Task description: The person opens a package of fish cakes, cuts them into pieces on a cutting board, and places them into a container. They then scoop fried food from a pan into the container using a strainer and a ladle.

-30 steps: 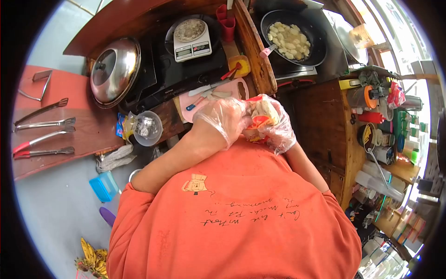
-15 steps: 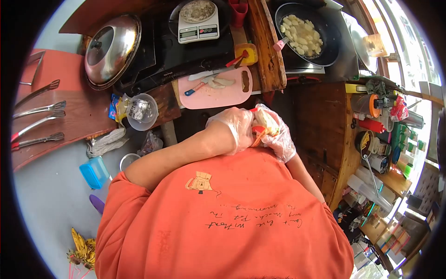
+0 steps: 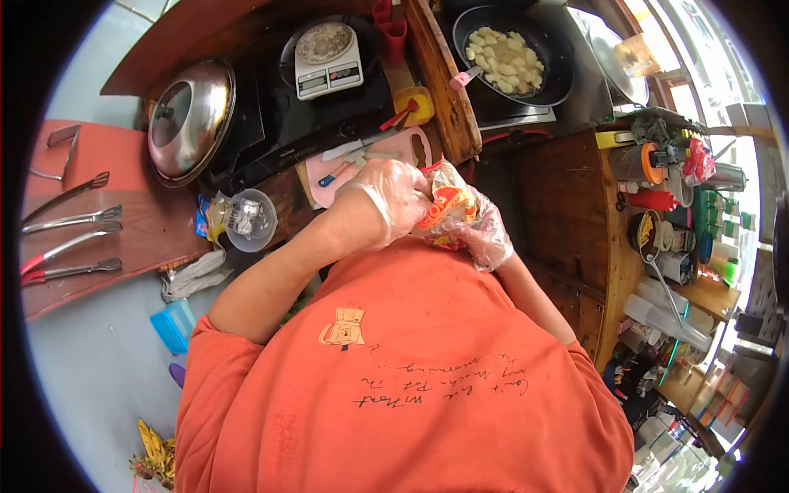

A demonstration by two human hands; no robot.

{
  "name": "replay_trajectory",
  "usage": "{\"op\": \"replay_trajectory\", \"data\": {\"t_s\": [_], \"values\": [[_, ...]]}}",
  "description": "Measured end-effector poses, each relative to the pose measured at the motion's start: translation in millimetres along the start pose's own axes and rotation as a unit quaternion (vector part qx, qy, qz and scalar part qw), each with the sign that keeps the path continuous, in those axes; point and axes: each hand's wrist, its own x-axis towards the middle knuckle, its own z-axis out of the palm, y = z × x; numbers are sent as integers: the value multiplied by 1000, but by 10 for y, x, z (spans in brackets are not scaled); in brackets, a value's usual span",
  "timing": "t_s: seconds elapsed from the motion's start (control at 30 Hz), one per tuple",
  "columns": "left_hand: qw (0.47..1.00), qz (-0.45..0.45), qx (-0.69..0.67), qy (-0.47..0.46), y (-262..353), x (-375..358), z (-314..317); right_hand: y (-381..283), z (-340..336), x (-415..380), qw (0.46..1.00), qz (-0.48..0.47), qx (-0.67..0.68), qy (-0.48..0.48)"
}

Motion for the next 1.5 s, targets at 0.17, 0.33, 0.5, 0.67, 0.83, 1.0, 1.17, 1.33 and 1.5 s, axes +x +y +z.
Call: {"op": "replay_trajectory", "data": {"t_s": [0.17, 0.33, 0.5, 0.67, 0.83, 1.0, 1.17, 1.33, 1.5], "values": [[995, -3, -13, 100, 87, -68, -70, -65, 44, 68, 999, -14, 37, -20], [960, -78, -224, 148, 127, -191, -262, 44, 102, 136, 998, -43, 46, -4], [886, -34, -391, 248, -305, -274, -391, 286, 122, 241, 992, -76, 91, 30], [848, -83, -447, 273, -1462, -48, -10, 598, 68, 147, 984, -64, 137, 93], [875, -205, -377, 223, -2500, 472, 790, 838, 118, -77, 975, -27, 162, 147], [848, -244, -440, 166, -2897, 931, 1308, 1016, 88, -313, 962, 7, 193, 195], [871, -199, -363, 265, -2956, 828, 1381, 835, -9, -282, 962, 27, 216, 166], [853, -254, -174, 421, -2662, 43, 1292, 628, -252, -2, 984, 67, 161, 18], [786, -88, -546, 275, -1124, -650, 1577, 646, -86, 382, 991, 118, 4, -70]]}}
